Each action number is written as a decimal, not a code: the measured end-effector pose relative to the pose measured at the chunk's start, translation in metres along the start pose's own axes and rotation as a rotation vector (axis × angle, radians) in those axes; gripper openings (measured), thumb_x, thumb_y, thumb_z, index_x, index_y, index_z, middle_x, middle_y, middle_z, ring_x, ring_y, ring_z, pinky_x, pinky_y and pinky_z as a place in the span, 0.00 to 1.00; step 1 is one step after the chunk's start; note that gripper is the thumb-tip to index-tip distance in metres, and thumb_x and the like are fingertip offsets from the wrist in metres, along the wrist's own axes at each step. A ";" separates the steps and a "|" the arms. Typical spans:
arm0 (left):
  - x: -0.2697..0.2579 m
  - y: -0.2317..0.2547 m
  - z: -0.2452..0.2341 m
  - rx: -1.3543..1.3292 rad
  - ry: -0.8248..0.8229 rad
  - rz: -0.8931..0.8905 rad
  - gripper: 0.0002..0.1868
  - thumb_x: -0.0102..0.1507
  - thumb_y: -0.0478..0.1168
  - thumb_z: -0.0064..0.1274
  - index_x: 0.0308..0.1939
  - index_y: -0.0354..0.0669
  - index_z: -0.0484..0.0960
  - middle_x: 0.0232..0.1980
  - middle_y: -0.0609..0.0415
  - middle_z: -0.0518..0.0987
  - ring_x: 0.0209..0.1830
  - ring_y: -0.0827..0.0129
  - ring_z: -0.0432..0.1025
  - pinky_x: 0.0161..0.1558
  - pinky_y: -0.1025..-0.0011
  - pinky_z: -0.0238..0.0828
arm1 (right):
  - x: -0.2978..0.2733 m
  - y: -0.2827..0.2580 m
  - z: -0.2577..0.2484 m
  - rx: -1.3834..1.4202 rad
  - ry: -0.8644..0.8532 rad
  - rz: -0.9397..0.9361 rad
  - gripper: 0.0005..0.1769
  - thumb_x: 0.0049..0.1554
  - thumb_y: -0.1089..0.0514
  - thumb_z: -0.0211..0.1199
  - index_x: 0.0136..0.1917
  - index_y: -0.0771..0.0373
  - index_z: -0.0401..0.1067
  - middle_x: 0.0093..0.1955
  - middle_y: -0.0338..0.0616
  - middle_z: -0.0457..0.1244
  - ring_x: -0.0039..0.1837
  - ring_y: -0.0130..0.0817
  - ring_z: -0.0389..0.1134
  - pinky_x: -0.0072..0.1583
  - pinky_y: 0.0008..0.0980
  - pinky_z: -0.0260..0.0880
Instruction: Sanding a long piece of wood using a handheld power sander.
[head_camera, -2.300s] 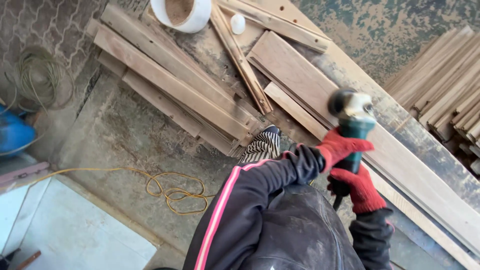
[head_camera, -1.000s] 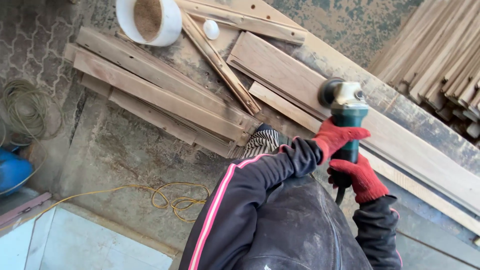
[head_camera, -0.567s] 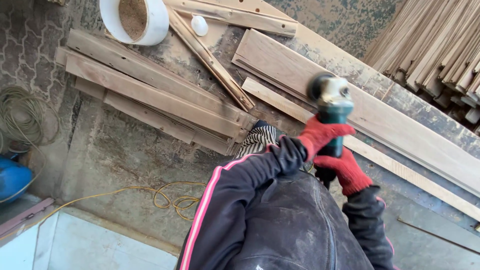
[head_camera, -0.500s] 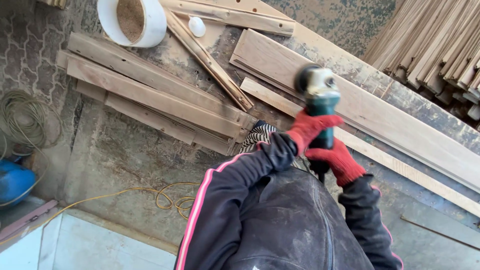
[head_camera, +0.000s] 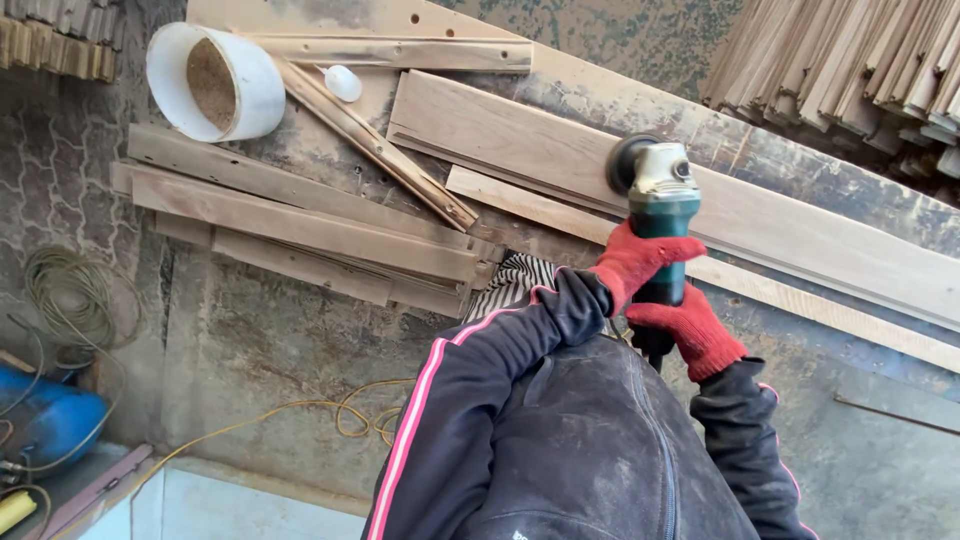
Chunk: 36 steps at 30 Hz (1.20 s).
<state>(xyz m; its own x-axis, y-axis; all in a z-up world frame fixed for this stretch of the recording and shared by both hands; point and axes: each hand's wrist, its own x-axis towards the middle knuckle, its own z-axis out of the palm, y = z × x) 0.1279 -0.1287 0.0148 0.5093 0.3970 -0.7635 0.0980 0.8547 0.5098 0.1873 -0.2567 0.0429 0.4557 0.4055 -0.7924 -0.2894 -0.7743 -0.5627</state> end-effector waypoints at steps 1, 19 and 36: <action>-0.002 0.002 0.000 0.050 -0.012 -0.012 0.36 0.36 0.49 0.77 0.45 0.44 0.82 0.32 0.50 0.82 0.39 0.60 0.79 0.54 0.59 0.75 | 0.002 0.004 -0.002 -0.007 -0.008 0.000 0.24 0.35 0.62 0.83 0.44 0.66 0.74 0.32 0.58 0.66 0.32 0.51 0.71 0.33 0.49 0.74; -0.007 0.054 -0.132 -0.292 0.283 0.188 0.26 0.42 0.39 0.78 0.42 0.42 0.84 0.30 0.45 0.83 0.31 0.58 0.82 0.38 0.57 0.82 | 0.000 -0.105 0.125 -0.319 -0.301 -0.109 0.32 0.30 0.51 0.87 0.46 0.60 0.77 0.36 0.48 0.66 0.43 0.40 0.69 0.49 0.36 0.71; -0.011 0.019 -0.071 -0.120 0.142 0.099 0.33 0.39 0.45 0.78 0.46 0.40 0.82 0.31 0.47 0.81 0.34 0.60 0.80 0.47 0.57 0.79 | -0.012 -0.055 0.070 -0.104 -0.163 -0.027 0.28 0.34 0.62 0.84 0.46 0.67 0.75 0.35 0.58 0.67 0.35 0.50 0.72 0.38 0.48 0.77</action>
<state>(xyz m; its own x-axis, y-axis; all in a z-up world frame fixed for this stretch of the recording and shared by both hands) 0.0633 -0.0929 0.0043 0.3850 0.5169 -0.7646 -0.0536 0.8396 0.5406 0.1388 -0.1851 0.0670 0.3170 0.4941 -0.8096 -0.1861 -0.8046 -0.5639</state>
